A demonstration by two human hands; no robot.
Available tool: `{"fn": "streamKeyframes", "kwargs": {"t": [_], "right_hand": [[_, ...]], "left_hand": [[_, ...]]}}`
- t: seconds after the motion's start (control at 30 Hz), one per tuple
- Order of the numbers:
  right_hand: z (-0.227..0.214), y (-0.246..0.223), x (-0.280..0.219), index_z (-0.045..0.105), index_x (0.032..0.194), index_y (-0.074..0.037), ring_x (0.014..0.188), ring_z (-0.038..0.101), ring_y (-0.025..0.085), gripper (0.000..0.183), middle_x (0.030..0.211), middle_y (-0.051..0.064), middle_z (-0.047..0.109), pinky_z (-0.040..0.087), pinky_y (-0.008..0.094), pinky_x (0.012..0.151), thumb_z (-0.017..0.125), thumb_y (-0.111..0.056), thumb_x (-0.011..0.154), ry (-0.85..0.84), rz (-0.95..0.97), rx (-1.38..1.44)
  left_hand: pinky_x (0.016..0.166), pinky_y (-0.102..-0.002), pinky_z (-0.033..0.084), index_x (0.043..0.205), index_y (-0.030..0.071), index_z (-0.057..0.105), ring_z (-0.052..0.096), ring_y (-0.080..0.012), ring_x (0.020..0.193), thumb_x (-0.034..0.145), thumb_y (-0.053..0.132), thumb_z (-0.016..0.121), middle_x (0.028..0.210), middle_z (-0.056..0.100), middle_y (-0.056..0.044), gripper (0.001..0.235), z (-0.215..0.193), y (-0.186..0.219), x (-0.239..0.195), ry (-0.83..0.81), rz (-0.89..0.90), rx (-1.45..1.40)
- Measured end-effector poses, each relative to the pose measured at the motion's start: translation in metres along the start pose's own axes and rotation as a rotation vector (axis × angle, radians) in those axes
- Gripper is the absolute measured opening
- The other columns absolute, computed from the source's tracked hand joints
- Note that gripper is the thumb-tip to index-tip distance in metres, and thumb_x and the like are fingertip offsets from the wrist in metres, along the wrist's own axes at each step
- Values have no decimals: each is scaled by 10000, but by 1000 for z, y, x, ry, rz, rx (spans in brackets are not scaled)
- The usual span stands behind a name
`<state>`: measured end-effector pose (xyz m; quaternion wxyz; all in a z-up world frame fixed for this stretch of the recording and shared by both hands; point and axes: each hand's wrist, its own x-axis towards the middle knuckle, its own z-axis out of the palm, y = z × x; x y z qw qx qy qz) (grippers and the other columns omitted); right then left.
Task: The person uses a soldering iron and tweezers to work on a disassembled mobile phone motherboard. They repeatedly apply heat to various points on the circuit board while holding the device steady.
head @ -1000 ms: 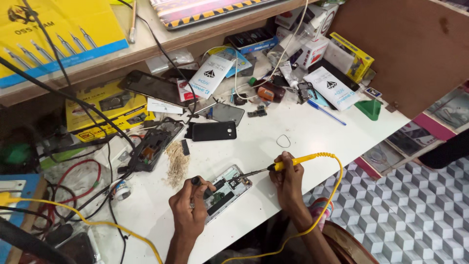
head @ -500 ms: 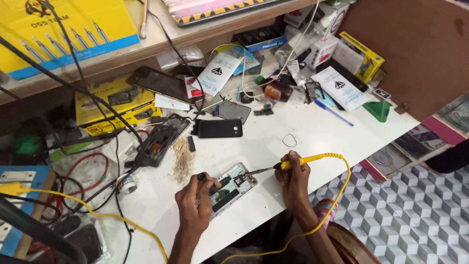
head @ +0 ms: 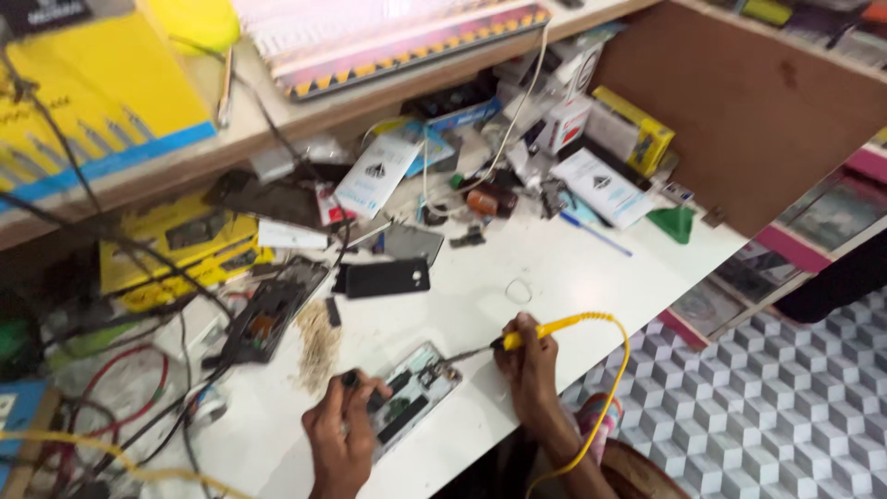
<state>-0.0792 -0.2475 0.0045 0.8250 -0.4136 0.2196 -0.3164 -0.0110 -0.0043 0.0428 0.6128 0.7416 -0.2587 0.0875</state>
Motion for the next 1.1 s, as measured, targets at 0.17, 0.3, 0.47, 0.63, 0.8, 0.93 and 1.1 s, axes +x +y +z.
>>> {"fn": "streamKeyframes", "kwargs": {"t": [0.17,0.3,0.47,0.63,0.8,0.93,1.1], "right_hand": [[-4,1,5,560,792,-47,370,260,93,346,475,-37,322,251,263,374,584,-310,1016,62,-34,74],[-10,6,0,558,781,-72,362,265,93,326,474,-33,333,265,262,375,602,-309,1002,86,-13,71],[-11,8,2,554,805,-87,415,335,87,281,550,-34,418,309,268,421,617,-271,1008,19,-42,5],[-7,7,5,614,827,-58,424,359,75,339,551,-29,431,296,267,415,625,-339,1016,-113,-84,-241],[2,0,-4,615,800,-32,378,361,86,378,500,-17,427,266,263,362,603,-362,986,-90,0,-354],[0,-5,-4,603,825,-27,355,343,95,338,473,-14,391,282,261,359,602,-321,991,-146,-26,-238],[2,0,-1,576,810,-8,354,292,92,329,483,-25,350,260,262,348,605,-275,1000,-53,-43,-84]], "left_hand": [[486,-311,446,947,-24,643,572,-167,471,987,101,515,777,795,-74,184,0,-6,0,-30,-189,73],[634,-275,533,986,-24,610,721,-134,696,1043,102,494,852,772,-62,180,-1,-10,-5,11,125,-7],[556,-305,483,950,-26,622,634,-156,578,1014,65,523,837,790,-91,149,-1,-7,-5,1,-29,27],[665,-289,548,985,-26,598,711,-154,685,1030,49,488,858,778,-93,140,-1,-9,-4,10,91,-31],[646,-298,559,966,-28,611,727,-162,693,980,35,482,831,773,-95,144,-3,-5,-3,-4,103,23],[411,-316,416,939,-13,631,572,-147,403,980,94,506,776,805,-68,170,-1,-5,-4,-67,-157,88],[405,-283,398,982,-7,611,527,-92,424,995,96,484,797,777,-55,164,-4,-4,-2,-42,-20,50]]}}
